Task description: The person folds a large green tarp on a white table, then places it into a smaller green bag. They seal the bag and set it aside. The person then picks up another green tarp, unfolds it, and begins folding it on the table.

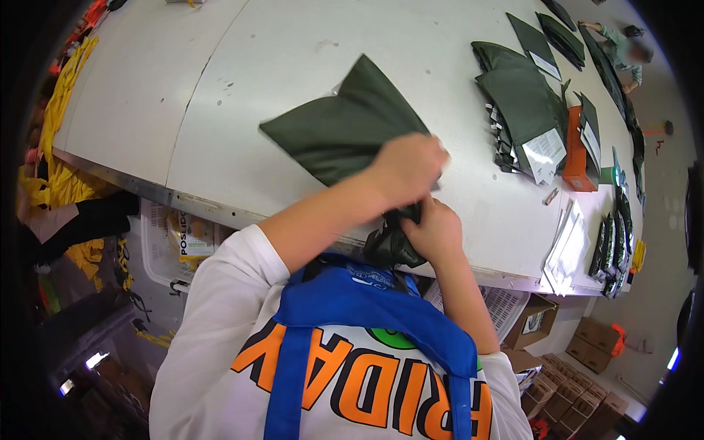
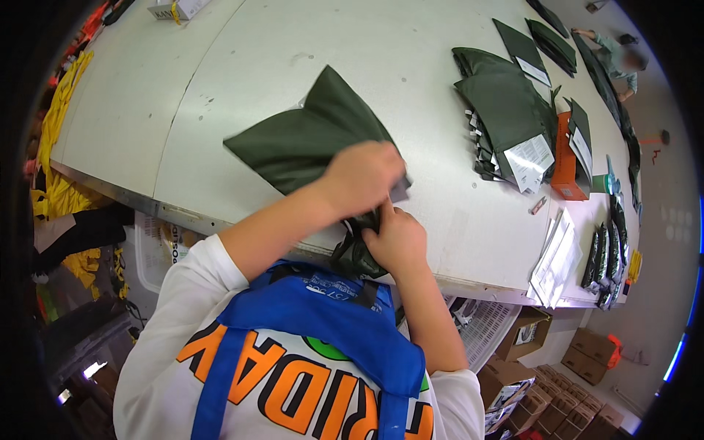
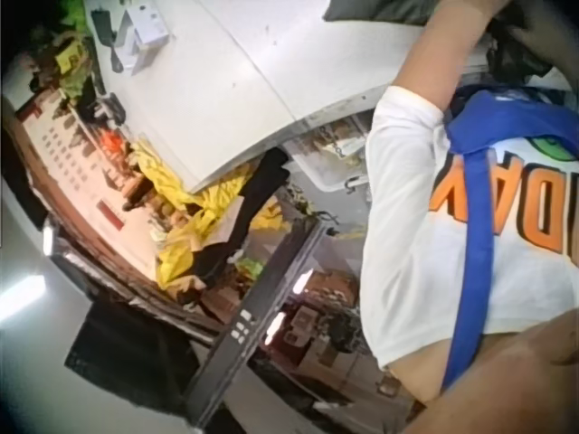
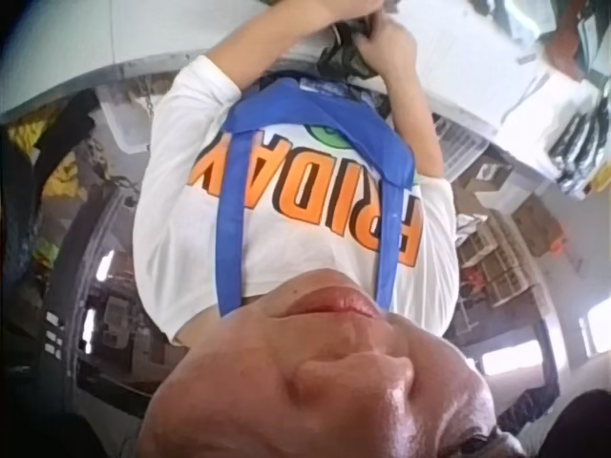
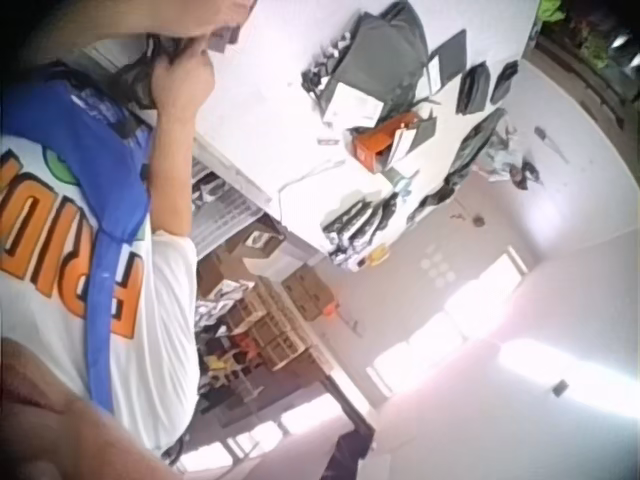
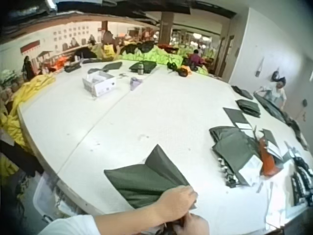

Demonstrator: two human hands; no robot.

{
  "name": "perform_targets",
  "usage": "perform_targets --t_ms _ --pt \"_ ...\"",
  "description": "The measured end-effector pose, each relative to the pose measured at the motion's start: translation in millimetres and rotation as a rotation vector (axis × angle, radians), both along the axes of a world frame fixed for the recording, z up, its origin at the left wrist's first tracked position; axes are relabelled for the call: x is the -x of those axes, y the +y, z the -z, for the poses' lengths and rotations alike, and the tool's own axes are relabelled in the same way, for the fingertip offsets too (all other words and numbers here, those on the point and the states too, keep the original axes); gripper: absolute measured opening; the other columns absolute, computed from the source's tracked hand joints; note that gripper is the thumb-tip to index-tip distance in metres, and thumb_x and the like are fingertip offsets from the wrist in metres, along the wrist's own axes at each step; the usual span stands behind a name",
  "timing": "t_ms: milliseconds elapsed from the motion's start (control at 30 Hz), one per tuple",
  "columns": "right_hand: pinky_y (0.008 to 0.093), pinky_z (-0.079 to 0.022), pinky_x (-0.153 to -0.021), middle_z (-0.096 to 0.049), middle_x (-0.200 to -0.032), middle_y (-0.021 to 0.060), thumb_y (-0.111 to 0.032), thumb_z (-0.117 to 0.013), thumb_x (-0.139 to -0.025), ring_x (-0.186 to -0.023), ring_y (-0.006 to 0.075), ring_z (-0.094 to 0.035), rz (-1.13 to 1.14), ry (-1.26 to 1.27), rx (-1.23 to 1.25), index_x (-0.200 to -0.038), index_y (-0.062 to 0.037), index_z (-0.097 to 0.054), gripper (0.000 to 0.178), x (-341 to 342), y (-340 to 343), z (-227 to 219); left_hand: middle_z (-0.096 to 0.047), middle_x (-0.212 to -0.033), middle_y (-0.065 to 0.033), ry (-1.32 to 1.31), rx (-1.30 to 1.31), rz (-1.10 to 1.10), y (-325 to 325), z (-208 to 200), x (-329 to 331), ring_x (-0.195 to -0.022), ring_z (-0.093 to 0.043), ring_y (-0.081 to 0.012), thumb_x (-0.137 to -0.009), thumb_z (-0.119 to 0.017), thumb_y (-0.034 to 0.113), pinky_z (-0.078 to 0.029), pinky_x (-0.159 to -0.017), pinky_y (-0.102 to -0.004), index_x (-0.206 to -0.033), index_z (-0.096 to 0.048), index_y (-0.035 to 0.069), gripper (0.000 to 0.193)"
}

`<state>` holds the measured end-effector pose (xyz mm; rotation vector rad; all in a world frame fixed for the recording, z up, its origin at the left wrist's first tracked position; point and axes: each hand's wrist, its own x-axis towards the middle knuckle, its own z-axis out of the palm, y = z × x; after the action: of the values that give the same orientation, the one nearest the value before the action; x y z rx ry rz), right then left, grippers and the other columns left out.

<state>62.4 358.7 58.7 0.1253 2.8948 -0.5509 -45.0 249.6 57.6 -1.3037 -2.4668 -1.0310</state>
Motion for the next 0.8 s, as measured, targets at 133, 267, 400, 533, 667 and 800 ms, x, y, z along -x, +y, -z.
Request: perform_targets --t_ms 133,267,400,533,667,800 --pt "0.0425 -0.051 -0.072 -0.067 -0.086 0.0199 -0.023 -0.065 -0.076 -0.083 0.0389 -0.064 0.194 -0.011 0.081 -0.093 -0.0006 -0.066 0.028 6.1 10.6 16.3 -0.059 -0.084 -0.0077 -0.025 -0.036 0.249 0.3 -14.4 -22.9 -0.079 -0.058 -0.0269 -0.075 -0.059 0.009 -0.048 -0.070 -0.0385 -0.083 -0.063 0.008 0.009" --pt "0.0334 -0.047 -0.085 -0.067 -0.102 0.0214 -0.024 -0.072 -0.077 -0.095 0.0284 -0.064 0.591 0.157 0.676 -0.112 0.0036 -0.060 0.046 -4.5 49.6 31.9 -0.061 -0.098 -0.0100 -0.073 -0.455 0.013 -79.0 1.8 -13.6 -0.088 -0.057 -0.0279 -0.073 -0.058 -0.001 -0.046 -0.085 -0.0375 -0.108 -0.062 0.007 0.036" --pt "0.0291 -0.043 -0.086 -0.061 -0.107 0.0102 -0.018 -0.070 -0.076 -0.094 0.0174 -0.055 0.645 0.155 1.216 -0.119 0.0066 -0.051 0.052 1.3 47.1 18.9 -0.038 -0.145 -0.0160 -0.510 -0.271 -0.114 -94.2 87.8 -40.7 -0.129 -0.042 -0.0300 -0.073 -0.062 -0.005 -0.037 -0.104 -0.0370 -0.143 -0.035 0.007 0.076" --pt "0.0288 -0.043 -0.087 -0.060 -0.107 0.0103 -0.019 -0.070 -0.076 -0.095 0.0178 -0.055 0.639 0.128 1.174 -0.120 0.0055 -0.050 0.053 3.1 31.2 11.0 -0.045 -0.141 -0.0161 -0.834 -0.531 -0.090 -74.9 90.3 -28.2 -0.128 -0.045 -0.0261 -0.079 -0.065 0.001 -0.036 -0.105 -0.0328 -0.143 -0.037 0.009 0.071" --pt "0.0304 -0.042 -0.090 -0.059 -0.111 0.0121 -0.020 -0.070 -0.077 -0.098 0.0203 -0.054 0.641 0.148 1.018 -0.124 0.0037 -0.046 0.058 8.6 23.4 9.1 -0.057 -0.128 -0.0147 -1.021 -0.418 0.076 -66.2 68.2 -32.1 -0.113 -0.058 -0.0216 -0.088 -0.056 0.005 -0.043 -0.096 -0.0299 -0.142 -0.040 0.017 0.057" --pt "0.0312 -0.040 -0.095 -0.054 -0.121 0.0120 -0.013 -0.067 -0.081 -0.107 0.0203 -0.052 0.651 0.189 1.251 -0.130 0.0011 -0.040 0.058 12.0 29.1 2.1 -0.059 -0.126 -0.0150 -0.891 -0.145 0.153 -75.8 49.4 -33.4 -0.110 -0.060 -0.0265 -0.089 -0.057 0.009 -0.045 -0.095 -0.0320 -0.138 -0.046 0.016 0.051"
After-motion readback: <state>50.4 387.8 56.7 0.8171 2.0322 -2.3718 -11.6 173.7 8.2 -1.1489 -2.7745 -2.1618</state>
